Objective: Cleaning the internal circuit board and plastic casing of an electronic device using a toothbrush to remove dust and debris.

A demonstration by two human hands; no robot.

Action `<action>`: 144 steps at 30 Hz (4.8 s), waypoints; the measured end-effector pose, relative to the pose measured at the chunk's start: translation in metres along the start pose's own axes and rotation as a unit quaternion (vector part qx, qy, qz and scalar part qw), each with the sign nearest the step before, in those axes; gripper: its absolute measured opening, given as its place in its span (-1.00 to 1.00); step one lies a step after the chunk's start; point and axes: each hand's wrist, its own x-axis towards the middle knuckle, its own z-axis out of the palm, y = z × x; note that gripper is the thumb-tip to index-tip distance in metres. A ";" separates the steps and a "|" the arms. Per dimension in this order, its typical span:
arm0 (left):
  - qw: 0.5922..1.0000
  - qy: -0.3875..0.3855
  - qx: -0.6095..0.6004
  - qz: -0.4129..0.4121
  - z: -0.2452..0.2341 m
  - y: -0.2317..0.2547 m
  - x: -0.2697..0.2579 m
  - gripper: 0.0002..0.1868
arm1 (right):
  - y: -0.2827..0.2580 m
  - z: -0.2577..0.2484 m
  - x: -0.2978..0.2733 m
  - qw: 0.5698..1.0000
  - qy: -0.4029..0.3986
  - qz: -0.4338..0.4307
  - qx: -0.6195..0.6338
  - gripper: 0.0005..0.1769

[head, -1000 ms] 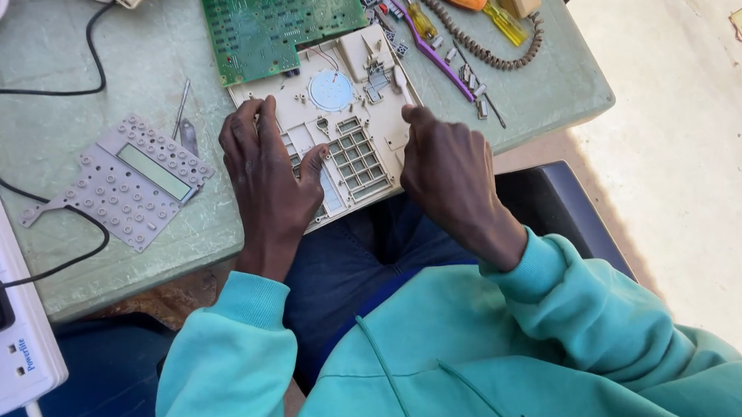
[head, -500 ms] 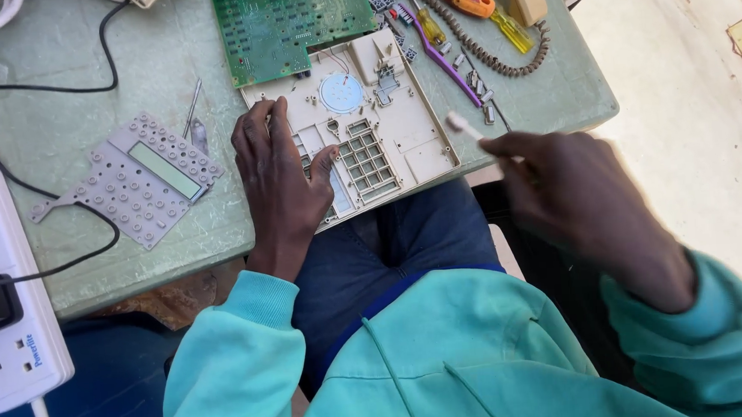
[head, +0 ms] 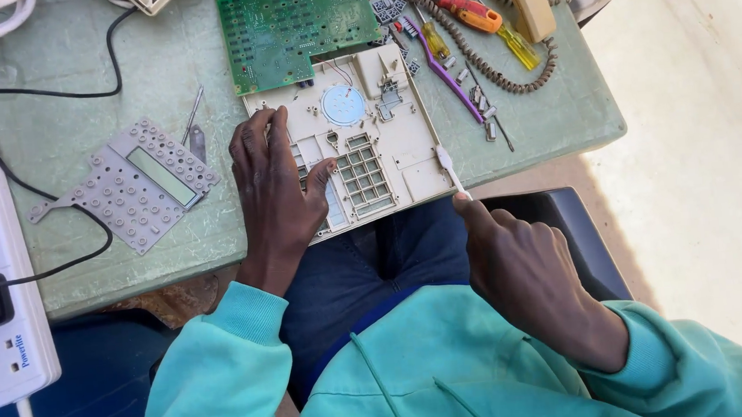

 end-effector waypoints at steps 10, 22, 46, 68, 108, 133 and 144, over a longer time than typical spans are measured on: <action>1.000 -0.010 0.000 0.028 -0.023 0.012 0.003 -0.24 | 0.032 -0.021 0.028 0.971 0.151 -0.056 0.176 -0.65; 0.983 -0.137 0.079 0.092 0.010 0.054 -0.015 0.11 | 0.003 0.021 0.012 0.995 0.077 -0.013 0.062 -0.32; 0.984 -0.145 0.075 0.077 0.009 0.053 -0.015 0.10 | 0.009 -0.021 0.031 0.974 0.067 -0.075 0.202 -0.44; 0.984 -0.158 0.068 0.054 0.004 0.061 -0.008 0.14 | 0.145 -0.001 0.159 0.950 0.020 -0.274 0.146 -0.55; 0.979 -0.184 0.082 0.037 0.001 0.060 -0.002 0.24 | 0.101 -0.022 0.167 0.923 -0.143 -0.332 0.131 -0.41; 0.973 -0.205 0.092 0.042 0.001 0.061 -0.003 0.23 | 0.131 -0.001 0.101 0.967 -0.049 -0.184 0.166 -0.47; 0.973 -0.202 0.102 0.042 -0.002 0.061 -0.002 0.17 | 0.101 -0.002 0.089 0.965 0.010 -0.242 0.097 -0.36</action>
